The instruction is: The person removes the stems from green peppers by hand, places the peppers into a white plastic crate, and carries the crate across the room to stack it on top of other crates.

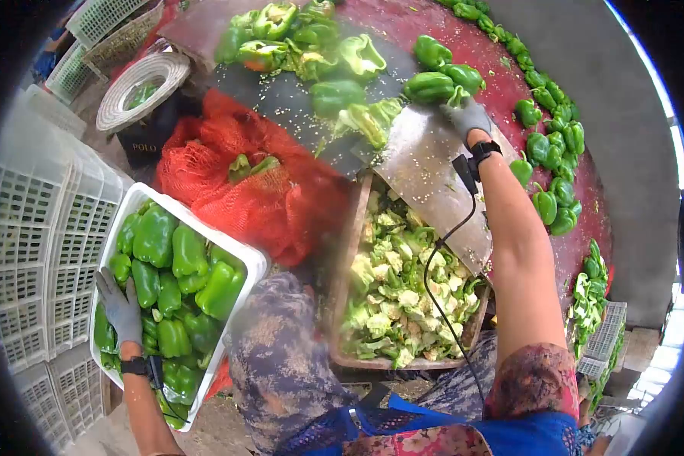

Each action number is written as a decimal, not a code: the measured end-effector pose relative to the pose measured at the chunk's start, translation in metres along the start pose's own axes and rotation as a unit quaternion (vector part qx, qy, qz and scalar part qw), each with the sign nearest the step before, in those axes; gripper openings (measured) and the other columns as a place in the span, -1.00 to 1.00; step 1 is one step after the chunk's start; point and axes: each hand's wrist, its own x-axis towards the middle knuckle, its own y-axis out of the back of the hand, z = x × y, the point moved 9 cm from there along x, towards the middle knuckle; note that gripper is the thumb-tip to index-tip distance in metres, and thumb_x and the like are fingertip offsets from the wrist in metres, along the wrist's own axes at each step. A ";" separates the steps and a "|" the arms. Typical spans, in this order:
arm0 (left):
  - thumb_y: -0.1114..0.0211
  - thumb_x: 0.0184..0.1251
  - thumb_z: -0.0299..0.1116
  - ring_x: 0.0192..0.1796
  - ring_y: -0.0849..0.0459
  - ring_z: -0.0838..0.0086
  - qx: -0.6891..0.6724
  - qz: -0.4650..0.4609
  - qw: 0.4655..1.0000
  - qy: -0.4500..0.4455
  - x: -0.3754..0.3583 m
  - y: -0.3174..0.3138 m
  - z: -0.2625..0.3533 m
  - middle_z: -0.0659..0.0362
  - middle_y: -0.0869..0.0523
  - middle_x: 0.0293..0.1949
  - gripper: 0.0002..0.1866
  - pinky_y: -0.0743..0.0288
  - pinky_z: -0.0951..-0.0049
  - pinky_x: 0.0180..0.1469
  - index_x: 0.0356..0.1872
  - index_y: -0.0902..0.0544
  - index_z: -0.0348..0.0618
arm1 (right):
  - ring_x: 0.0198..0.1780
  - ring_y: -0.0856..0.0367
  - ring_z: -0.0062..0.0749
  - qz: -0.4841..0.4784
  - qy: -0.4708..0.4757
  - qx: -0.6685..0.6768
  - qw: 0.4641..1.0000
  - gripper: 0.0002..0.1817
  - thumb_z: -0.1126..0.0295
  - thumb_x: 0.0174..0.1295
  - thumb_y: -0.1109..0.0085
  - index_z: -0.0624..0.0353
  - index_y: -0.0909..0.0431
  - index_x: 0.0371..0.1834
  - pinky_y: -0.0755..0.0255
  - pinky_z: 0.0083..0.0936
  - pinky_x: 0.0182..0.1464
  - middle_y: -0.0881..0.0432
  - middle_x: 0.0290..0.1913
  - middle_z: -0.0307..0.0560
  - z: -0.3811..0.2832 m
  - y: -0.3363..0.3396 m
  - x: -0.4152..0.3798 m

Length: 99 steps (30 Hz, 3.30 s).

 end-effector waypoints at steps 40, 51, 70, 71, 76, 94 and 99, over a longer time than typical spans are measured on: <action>-0.03 0.50 -0.33 0.05 -0.63 0.44 -0.802 -0.429 0.413 0.034 -0.154 0.253 0.422 0.14 -0.66 -0.01 -0.70 -0.52 0.40 0.15 0.11 -0.55 -0.21 | -0.23 -0.56 -0.26 -0.196 0.438 0.363 0.799 -0.61 0.26 0.08 -0.53 0.19 -0.56 -0.14 -0.47 -0.36 -0.14 -0.57 -0.24 -0.05 -0.166 0.197 -0.436; -0.14 0.50 -0.38 -0.05 -0.66 0.46 -0.804 -0.019 0.594 -0.015 -0.079 0.254 0.332 0.14 -0.71 -0.11 -0.75 -0.57 0.43 -0.03 0.08 -0.58 -0.25 | -0.19 -0.62 -0.45 -0.139 0.098 0.355 0.919 -0.63 0.31 0.29 -0.32 0.33 -0.58 0.05 -0.52 -0.41 -0.14 -0.70 -0.20 0.00 -0.096 0.144 -0.384; -0.18 0.41 -0.06 0.54 -0.19 0.00 -0.095 -0.066 0.990 -0.079 -0.074 0.061 0.177 -0.06 -0.30 0.49 -0.28 0.04 -0.28 0.51 0.50 -0.25 -0.18 | -0.13 -0.73 -0.26 -0.148 0.149 0.243 0.947 -0.70 0.32 0.36 -0.23 0.28 -0.63 0.04 -0.55 -0.36 -0.04 -0.73 -0.10 0.14 -0.041 0.046 -0.309; -0.18 0.42 -0.06 0.55 -0.18 0.00 -0.051 -0.073 0.994 -0.069 -0.072 0.059 0.178 -0.05 -0.29 0.49 -0.27 0.06 -0.30 0.50 0.51 -0.24 -0.19 | -0.15 -0.66 -0.46 -0.063 0.210 0.204 0.954 -0.72 0.38 0.32 -0.28 0.28 -0.63 0.02 -0.54 -0.51 -0.06 -0.71 -0.15 0.00 -0.050 0.055 -0.289; -0.15 0.41 -0.11 0.59 -0.10 0.02 0.012 -0.071 0.996 -0.053 -0.066 0.052 0.189 -0.08 -0.24 0.52 -0.25 0.14 -0.33 0.52 0.54 -0.18 -0.20 | 0.20 -0.52 0.11 0.033 0.208 0.117 0.971 -0.60 0.27 0.29 -0.19 0.06 -0.52 0.19 -0.41 -0.13 0.24 -0.56 0.19 0.10 -0.081 0.044 -0.164; -0.14 0.38 -0.18 0.60 -0.07 0.02 0.023 -0.046 0.995 -0.087 -0.070 0.047 0.191 -0.09 -0.21 0.53 -0.24 0.23 -0.30 0.53 0.54 -0.15 -0.26 | 0.09 -0.66 0.12 -0.166 0.140 -0.088 0.972 -0.31 -0.11 0.01 -0.29 0.35 -0.65 -0.03 -0.53 -0.13 0.13 -0.63 0.03 0.46 -0.028 0.024 -0.041; -0.14 0.42 -0.20 0.58 -0.12 0.03 -0.010 -0.085 0.993 -0.080 -0.069 0.051 0.183 -0.08 -0.23 0.53 -0.31 0.13 -0.21 0.54 0.52 -0.22 -0.19 | 0.23 -0.55 0.18 -0.175 0.042 -0.146 0.973 -0.16 -0.20 0.09 -0.30 0.26 -0.46 0.27 -0.44 -0.13 0.24 -0.54 0.20 0.36 0.079 0.040 -0.114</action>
